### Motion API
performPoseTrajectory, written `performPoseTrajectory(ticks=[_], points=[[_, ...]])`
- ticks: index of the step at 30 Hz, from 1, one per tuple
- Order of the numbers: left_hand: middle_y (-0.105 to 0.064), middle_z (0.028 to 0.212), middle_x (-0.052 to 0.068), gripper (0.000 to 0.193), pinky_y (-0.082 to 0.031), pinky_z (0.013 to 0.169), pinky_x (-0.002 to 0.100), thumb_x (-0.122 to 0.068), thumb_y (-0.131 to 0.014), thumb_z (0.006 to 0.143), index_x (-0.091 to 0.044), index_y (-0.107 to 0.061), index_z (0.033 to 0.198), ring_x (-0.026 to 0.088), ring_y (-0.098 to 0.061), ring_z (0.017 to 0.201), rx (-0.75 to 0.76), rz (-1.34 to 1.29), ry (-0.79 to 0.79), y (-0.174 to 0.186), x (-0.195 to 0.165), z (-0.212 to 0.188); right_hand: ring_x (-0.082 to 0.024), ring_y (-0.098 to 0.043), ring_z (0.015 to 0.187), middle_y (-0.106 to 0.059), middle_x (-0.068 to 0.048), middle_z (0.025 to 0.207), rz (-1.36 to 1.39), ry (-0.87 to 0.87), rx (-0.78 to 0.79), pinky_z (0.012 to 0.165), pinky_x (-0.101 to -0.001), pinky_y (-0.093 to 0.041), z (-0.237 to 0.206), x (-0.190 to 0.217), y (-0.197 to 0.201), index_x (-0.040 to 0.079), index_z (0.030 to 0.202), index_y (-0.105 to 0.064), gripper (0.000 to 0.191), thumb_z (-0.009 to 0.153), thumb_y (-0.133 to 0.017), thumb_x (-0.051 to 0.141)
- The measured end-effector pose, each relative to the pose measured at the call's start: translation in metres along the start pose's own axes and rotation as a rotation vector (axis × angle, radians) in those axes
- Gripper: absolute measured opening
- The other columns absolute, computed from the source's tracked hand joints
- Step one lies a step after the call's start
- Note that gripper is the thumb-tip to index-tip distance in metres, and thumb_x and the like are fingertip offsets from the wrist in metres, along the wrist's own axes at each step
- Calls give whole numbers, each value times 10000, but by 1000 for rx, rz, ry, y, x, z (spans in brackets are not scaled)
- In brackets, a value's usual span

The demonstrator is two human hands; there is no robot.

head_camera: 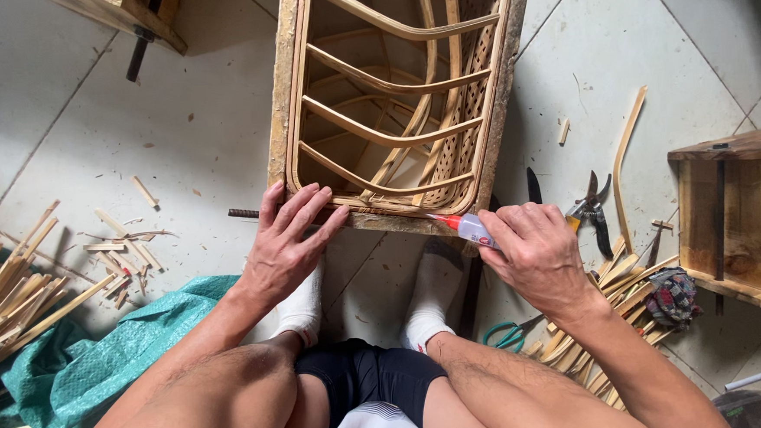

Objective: The person sits on the floor fitting curved bamboo ribs into a woven basket frame held in a wooden jig, tapping them into place with a hammer, trimming protruding ends with pliers, and squeezing glue from a bottle along the rim joints.

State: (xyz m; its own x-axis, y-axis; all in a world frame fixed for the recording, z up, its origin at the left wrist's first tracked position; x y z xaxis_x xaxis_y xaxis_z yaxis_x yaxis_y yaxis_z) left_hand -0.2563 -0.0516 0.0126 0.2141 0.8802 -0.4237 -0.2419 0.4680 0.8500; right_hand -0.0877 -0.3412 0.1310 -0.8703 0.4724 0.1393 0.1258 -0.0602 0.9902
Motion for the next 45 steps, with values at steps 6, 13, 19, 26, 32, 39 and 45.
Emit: performPoseTrajectory(ticks=[6,13,19,26,32,39,45], points=[[-530,1508,138,681,-257,1236,573,-29,-721,806,-163,-568,1456,308,-501,1404,-23,-8,-25,-3,2,-2,-243,-638,884,-679,-70,942,22,-27,5,826,-405,-483,2,-2,6,38,1127,-719,465,706,-858,179],[-523,1522,138,650,-262,1244,577,-29,-718,831,-149,-566,1451,318,-484,1430,-36,-5,-23,-5,4,-5,-247,-640,877,-681,-72,933,66,1,-17,820,-404,-481,16,10,-2,38,1122,-716,462,708,-857,188],[-521,1526,142,534,-270,1269,557,-34,-719,920,-85,-577,1432,319,-503,1454,-61,-64,-7,-3,7,-6,-245,-643,888,-684,-75,935,43,45,-4,842,-409,-490,24,12,-4,34,1110,-713,463,699,-858,191],[-473,1545,195,680,-469,1157,386,-151,-747,959,-32,-419,1542,297,-526,1398,-363,-642,626,-5,13,-6,-248,-634,875,-665,-72,897,122,-11,-31,814,-407,-477,30,16,-5,65,1103,-724,426,714,-861,169],[-556,1490,132,747,-521,1097,313,-186,-724,968,4,-355,1589,170,-609,1289,-292,-1091,845,-17,21,-7,-250,-646,894,-680,-78,936,62,84,1,845,-413,-487,42,24,-14,29,1128,-706,481,702,-864,188],[-491,1519,112,751,-503,1098,316,-153,-733,952,5,-357,1583,173,-575,1312,-324,-1177,841,-22,26,-10,-253,-641,904,-671,-75,926,85,71,-9,839,-412,-479,53,31,-4,48,1106,-706,458,694,-862,171],[-476,1562,123,761,-451,1152,320,-150,-749,947,-2,-358,1583,190,-532,1384,-342,-1203,816,-24,30,-11,-258,-638,894,-673,-81,932,56,114,2,824,-414,-484,68,45,-11,45,1074,-702,451,678,-866,185]])
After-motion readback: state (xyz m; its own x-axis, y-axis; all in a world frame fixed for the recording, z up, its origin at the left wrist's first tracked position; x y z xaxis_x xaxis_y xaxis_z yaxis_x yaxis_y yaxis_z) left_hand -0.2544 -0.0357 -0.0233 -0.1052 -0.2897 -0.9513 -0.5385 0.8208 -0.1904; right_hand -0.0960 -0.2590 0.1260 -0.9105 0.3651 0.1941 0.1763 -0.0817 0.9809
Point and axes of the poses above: each hand's wrist, its own z-axis towards the middle knuckle, its own y-axis out of the back of the hand, x = y × z, the point moved 1 cm from there along z, towards the middle knuckle
